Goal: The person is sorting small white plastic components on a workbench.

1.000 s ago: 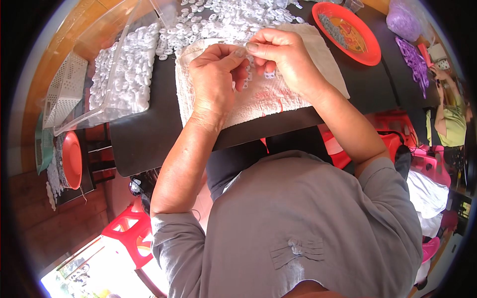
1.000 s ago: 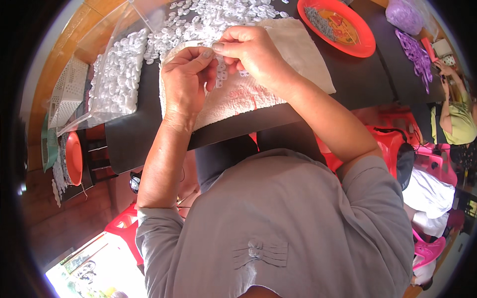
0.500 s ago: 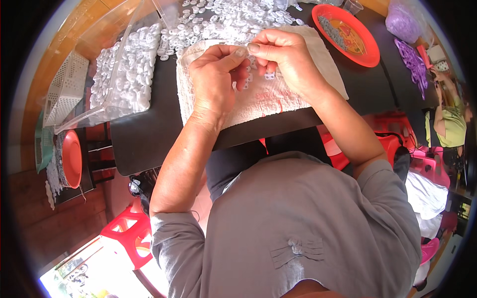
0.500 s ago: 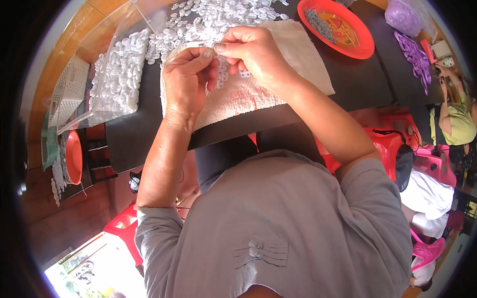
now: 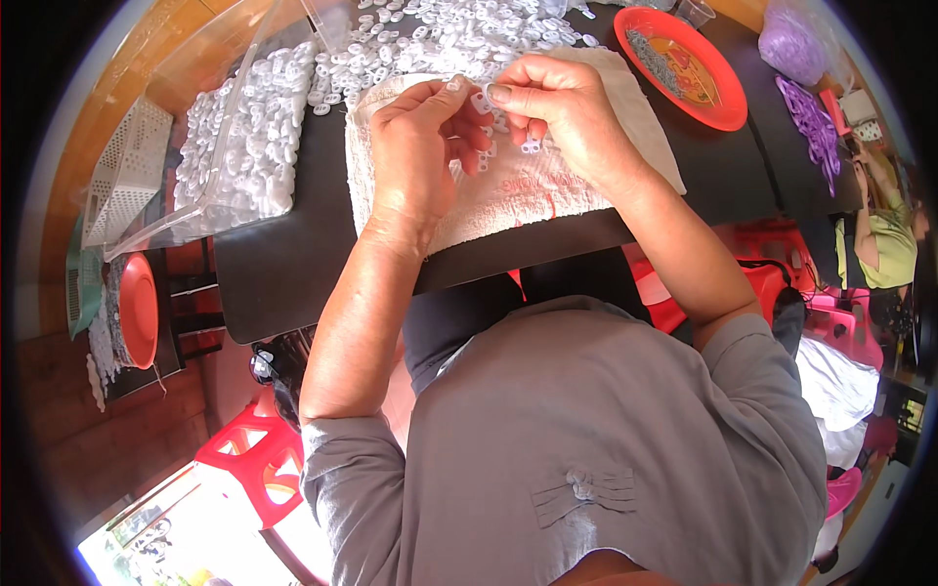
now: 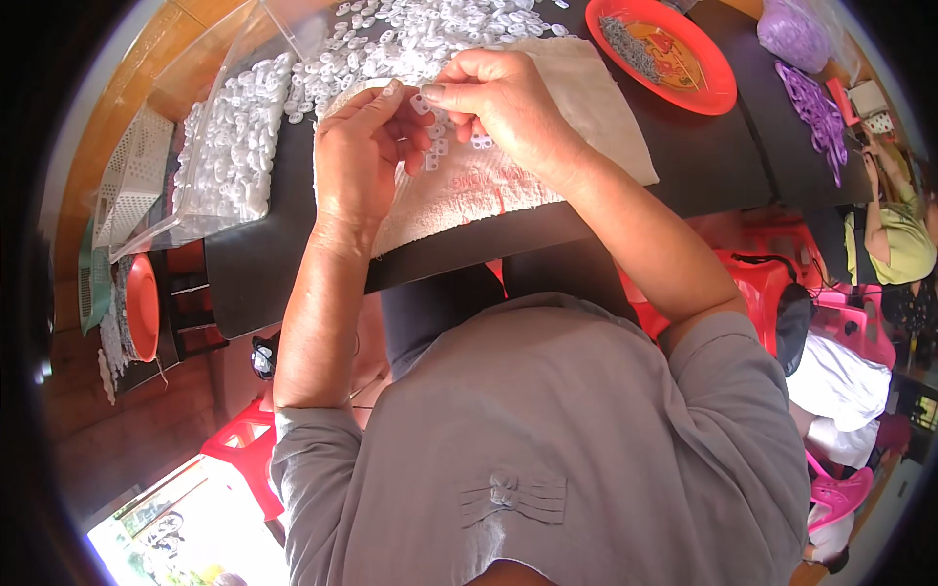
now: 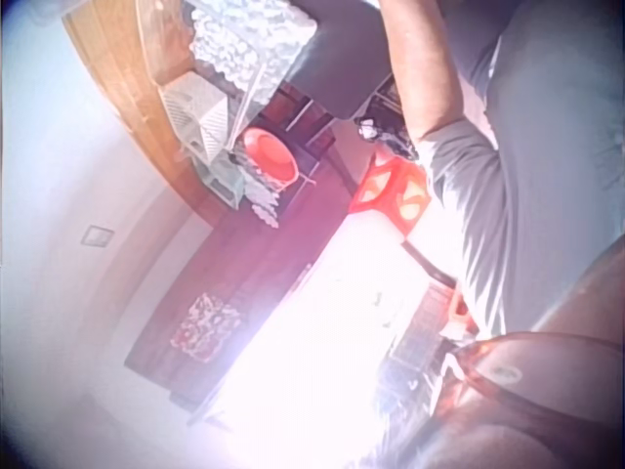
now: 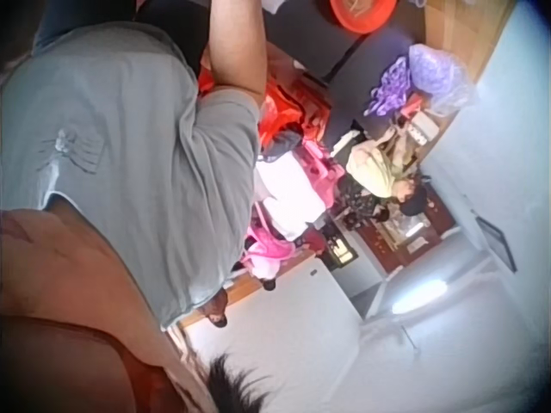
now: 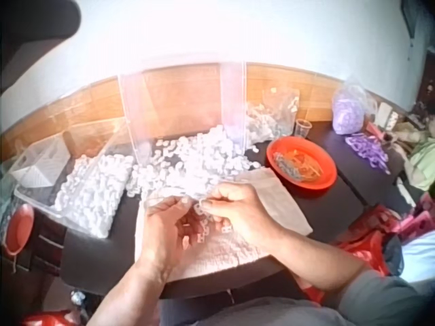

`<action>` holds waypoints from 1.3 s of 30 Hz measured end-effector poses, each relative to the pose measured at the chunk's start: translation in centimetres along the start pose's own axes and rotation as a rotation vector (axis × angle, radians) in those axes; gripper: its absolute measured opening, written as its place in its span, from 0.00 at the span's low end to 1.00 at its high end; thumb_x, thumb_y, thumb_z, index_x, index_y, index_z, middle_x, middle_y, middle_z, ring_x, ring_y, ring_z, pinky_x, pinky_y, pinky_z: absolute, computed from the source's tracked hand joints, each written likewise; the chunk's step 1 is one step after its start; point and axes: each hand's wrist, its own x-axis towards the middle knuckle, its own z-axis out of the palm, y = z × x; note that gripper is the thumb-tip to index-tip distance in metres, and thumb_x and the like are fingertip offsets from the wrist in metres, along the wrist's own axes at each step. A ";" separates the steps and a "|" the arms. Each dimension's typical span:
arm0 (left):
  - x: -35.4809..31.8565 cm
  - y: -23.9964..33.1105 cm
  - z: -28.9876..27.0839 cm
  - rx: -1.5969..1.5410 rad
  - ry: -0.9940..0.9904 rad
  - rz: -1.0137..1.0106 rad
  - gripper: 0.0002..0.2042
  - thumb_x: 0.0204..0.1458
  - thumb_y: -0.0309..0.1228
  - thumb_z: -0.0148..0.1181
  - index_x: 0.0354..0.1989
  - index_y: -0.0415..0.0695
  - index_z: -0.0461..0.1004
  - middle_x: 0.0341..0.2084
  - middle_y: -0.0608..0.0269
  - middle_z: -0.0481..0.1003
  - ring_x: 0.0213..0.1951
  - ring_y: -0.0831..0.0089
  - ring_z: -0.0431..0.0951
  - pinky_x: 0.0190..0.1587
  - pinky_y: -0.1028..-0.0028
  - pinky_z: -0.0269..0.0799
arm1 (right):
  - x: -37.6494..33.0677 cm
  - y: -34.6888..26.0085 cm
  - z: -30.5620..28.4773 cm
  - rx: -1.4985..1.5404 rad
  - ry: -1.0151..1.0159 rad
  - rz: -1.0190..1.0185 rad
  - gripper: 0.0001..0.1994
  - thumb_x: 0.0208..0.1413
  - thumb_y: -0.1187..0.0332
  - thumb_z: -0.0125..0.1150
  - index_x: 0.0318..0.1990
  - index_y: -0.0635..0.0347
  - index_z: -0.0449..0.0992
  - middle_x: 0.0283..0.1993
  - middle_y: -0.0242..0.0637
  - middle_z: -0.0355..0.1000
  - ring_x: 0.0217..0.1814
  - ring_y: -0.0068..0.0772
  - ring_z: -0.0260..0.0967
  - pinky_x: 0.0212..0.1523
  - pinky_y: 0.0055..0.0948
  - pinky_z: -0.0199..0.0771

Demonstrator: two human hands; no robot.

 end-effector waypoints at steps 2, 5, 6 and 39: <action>0.0 0.1 0.0 -0.027 -0.006 0.001 0.08 0.57 0.28 0.55 0.32 0.33 0.74 0.23 0.55 0.76 0.19 0.74 0.73 0.17 0.78 0.63 | 0.1 -0.1 -0.2 -0.004 0.013 0.002 0.08 0.54 0.69 0.64 0.29 0.65 0.75 0.21 0.28 0.66 0.21 0.18 0.64 0.24 0.19 0.65; -0.1 0.2 0.1 0.050 0.028 -0.011 0.06 0.55 0.25 0.56 0.33 0.33 0.74 0.23 0.55 0.76 0.20 0.73 0.74 0.17 0.78 0.64 | 0.1 0.1 -0.5 0.008 0.019 0.008 0.07 0.55 0.69 0.62 0.31 0.64 0.76 0.21 0.28 0.67 0.22 0.18 0.64 0.24 0.18 0.62; -0.1 0.1 0.2 0.054 0.018 -0.010 0.05 0.55 0.24 0.57 0.33 0.33 0.74 0.23 0.55 0.76 0.20 0.73 0.74 0.17 0.78 0.64 | 0.0 0.1 -0.5 0.024 0.013 0.011 0.07 0.56 0.68 0.61 0.32 0.63 0.76 0.22 0.27 0.67 0.22 0.18 0.64 0.25 0.17 0.59; -0.4 0.0 0.4 -0.036 0.074 0.011 0.04 0.53 0.23 0.57 0.31 0.35 0.73 0.22 0.56 0.75 0.18 0.75 0.73 0.17 0.77 0.65 | -0.3 -0.3 -0.3 -0.015 0.076 -0.024 0.07 0.58 0.68 0.59 0.33 0.64 0.77 0.22 0.28 0.68 0.23 0.18 0.66 0.26 0.18 0.59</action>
